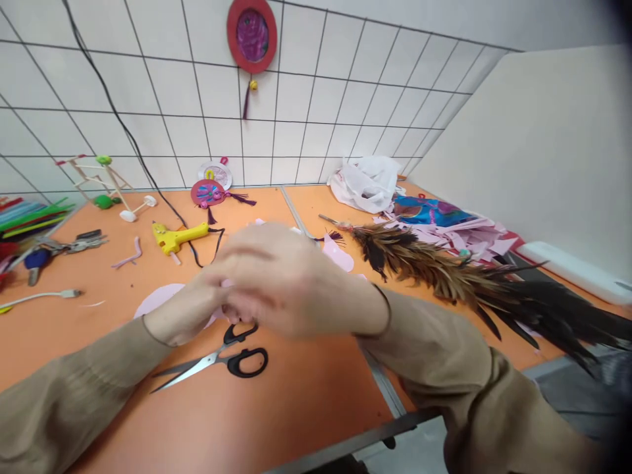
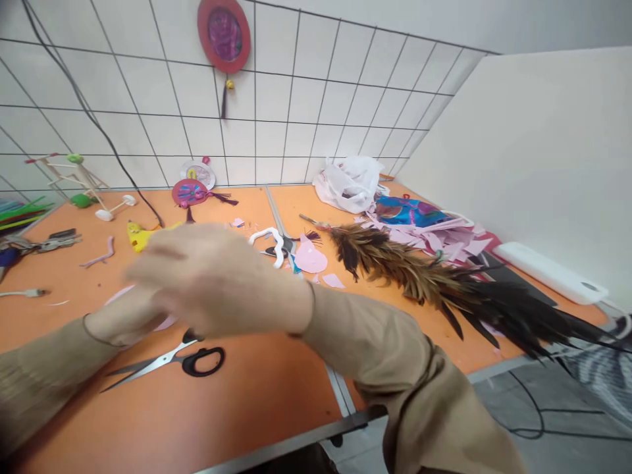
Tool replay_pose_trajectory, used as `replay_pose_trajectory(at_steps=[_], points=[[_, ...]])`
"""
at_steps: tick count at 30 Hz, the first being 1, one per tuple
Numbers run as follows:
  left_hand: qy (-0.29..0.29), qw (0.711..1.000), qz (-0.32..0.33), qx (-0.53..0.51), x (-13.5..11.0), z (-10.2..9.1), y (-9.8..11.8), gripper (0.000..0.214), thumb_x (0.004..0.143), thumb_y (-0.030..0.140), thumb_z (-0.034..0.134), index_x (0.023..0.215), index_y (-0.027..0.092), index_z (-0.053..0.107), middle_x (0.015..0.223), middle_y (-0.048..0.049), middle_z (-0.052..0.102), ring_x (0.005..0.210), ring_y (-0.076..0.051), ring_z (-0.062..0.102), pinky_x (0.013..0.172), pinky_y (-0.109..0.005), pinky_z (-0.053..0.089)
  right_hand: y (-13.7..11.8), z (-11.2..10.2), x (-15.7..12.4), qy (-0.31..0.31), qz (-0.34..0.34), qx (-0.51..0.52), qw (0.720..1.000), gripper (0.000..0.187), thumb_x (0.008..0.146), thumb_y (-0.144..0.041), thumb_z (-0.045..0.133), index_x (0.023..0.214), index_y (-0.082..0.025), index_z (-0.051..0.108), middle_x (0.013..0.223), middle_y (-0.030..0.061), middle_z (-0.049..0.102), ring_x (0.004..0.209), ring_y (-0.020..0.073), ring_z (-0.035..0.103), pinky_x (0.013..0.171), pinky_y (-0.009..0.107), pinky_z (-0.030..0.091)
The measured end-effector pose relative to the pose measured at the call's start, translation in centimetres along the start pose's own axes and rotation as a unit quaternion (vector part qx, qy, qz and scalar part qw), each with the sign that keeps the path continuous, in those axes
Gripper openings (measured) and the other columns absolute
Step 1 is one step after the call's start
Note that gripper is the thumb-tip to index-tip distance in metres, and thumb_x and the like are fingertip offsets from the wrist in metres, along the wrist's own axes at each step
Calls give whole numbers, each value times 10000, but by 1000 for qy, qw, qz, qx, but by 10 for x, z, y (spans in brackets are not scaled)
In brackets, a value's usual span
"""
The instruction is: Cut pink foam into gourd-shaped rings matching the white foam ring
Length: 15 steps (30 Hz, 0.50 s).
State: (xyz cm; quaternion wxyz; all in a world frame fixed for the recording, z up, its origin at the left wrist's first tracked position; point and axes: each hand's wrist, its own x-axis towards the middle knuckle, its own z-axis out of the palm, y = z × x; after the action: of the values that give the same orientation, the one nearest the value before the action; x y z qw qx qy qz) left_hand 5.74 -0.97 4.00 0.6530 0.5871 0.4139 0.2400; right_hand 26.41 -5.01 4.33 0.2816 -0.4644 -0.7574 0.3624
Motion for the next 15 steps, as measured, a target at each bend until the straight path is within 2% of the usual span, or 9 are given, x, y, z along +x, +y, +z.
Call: replay_pose_trajectory(at_steps=[2,6,8,11,15], points=[[-20,1000,-2,0,0,-2,3,254,723,385,743,614,163,686,598,-43,681,544,-137,604,517,-237,437,-2,1,14,-18,-5,1,1000,254,738,-367,677,626,-146,619,528,-17,570,528,109,545,485,214,359],[-28,998,-21,50,0,-8,14,272,742,396,724,652,141,702,638,-53,707,537,-111,614,507,-204,438,-12,-13,44,-70,-10,-5,997,244,746,-347,669,620,-145,613,533,-18,569,531,105,543,481,209,349],[-11,998,-21,53,2,-12,19,223,719,356,752,694,137,714,668,-53,724,558,-111,630,524,-197,462,-17,-22,55,-90,-18,-7,996,237,752,-328,659,611,-145,607,539,-17,573,530,100,539,477,204,346],[25,1000,12,6,4,-21,23,199,694,306,781,749,123,727,736,-69,750,597,-120,656,573,-207,506,-20,-32,65,-112,-28,-2,993,222,767,-297,628,613,-139,606,553,-10,589,522,90,522,460,197,336],[52,997,36,-43,5,-31,24,203,675,281,803,655,104,706,632,-67,719,513,-101,617,520,-195,488,-12,-32,71,-149,-15,43,988,190,751,-295,640,656,-132,613,578,-12,598,494,74,479,429,194,302]])
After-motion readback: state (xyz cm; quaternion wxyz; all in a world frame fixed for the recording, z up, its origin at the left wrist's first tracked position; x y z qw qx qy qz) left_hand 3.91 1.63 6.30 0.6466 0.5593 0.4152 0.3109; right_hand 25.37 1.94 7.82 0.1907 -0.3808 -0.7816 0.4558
